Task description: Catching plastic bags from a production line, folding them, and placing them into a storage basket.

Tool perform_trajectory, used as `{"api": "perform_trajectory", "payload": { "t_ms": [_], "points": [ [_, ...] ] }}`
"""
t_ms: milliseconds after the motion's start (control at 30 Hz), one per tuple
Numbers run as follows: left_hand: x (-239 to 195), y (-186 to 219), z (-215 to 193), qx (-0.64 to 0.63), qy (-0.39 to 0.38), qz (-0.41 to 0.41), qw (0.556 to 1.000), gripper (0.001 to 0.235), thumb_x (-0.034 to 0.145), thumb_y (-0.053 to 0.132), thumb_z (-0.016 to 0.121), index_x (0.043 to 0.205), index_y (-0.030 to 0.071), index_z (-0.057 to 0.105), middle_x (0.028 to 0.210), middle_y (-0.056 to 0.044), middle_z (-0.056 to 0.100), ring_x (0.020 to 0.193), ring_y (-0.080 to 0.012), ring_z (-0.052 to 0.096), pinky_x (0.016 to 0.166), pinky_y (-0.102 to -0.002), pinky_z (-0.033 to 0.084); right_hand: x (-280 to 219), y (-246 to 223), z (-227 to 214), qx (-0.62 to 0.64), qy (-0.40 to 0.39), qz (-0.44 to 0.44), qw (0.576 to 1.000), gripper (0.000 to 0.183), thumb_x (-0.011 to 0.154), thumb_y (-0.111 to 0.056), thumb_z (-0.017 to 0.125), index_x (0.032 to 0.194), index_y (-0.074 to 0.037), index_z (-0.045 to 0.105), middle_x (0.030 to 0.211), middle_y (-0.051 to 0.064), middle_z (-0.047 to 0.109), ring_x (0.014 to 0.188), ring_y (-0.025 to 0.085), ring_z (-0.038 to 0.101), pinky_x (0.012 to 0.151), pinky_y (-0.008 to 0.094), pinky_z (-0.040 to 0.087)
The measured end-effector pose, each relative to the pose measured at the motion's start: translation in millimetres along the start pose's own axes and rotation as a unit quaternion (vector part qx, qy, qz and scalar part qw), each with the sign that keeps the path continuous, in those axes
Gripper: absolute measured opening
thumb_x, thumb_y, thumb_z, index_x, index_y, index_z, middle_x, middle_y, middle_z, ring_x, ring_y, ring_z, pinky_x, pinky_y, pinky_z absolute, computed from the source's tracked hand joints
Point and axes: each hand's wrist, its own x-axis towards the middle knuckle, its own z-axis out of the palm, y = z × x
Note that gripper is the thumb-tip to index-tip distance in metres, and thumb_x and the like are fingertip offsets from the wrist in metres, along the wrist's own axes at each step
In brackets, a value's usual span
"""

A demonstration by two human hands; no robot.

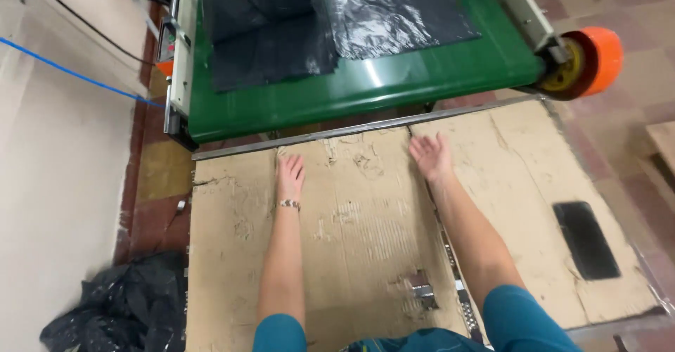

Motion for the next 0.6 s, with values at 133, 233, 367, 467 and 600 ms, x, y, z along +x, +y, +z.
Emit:
{"api": "perform_trajectory", "payload": {
  "t_ms": [133,233,367,467,600],
  "points": [
    [56,1,9,-0.084,-0.021,-0.009,0.996,0.067,0.102,0.067,0.056,0.139,0.013,0.042,0.159,-0.012,0.041,0.149,-0.0303,0.042,0.121,-0.048,0.033,80,-14,17,0.045,-0.039,-0.01,0.998,0.096,0.095,-0.059,0.074,0.153,-0.005,0.021,0.162,0.023,0.023,0.152,0.04,0.031,0.125,0.056,0.03],
    [83,2,9,-0.133,0.023,-0.019,0.991,0.066,0.095,0.071,0.062,0.128,0.015,0.052,0.141,-0.006,0.052,0.132,-0.0273,0.054,0.117,-0.049,0.038,90,-23,40,0.048,-0.027,-0.012,0.998,0.111,0.089,-0.064,0.078,0.16,-0.01,0.013,0.164,0.019,0.021,0.151,0.038,0.032,0.126,0.057,0.028],
    [7,38,58,-0.112,0.181,0.029,0.977,0.048,0.088,0.03,0.086,0.12,-0.002,0.07,0.123,-0.018,0.071,0.111,-0.0284,0.071,0.099,-0.044,0.058,37,-31,63,0.028,0.144,-0.043,0.988,0.036,0.077,-0.02,0.088,0.103,-0.005,0.068,0.096,0.011,0.073,0.086,0.028,0.077,0.079,0.04,0.066],
    [-39,54,40,-0.004,0.216,0.047,0.975,0.07,0.087,0.032,0.088,0.133,-0.011,0.057,0.139,-0.029,0.06,0.129,-0.0319,0.061,0.107,-0.049,0.052,-38,-57,61,0.026,0.186,-0.042,0.981,0.03,0.071,-0.015,0.092,0.094,-0.009,0.072,0.095,0.01,0.078,0.089,0.025,0.08,0.08,0.037,0.067],
    [-199,126,98,-0.048,0.213,0.035,0.975,0.082,0.085,0.026,0.088,0.138,-0.02,0.044,0.149,-0.037,0.045,0.139,-0.0415,0.05,0.112,-0.052,0.047,-211,-58,52,0.161,0.161,-0.106,0.968,0.037,0.063,-0.01,0.095,0.094,-0.008,0.077,0.1,0.014,0.08,0.096,0.03,0.081,0.089,0.044,0.068]
  ]
}}
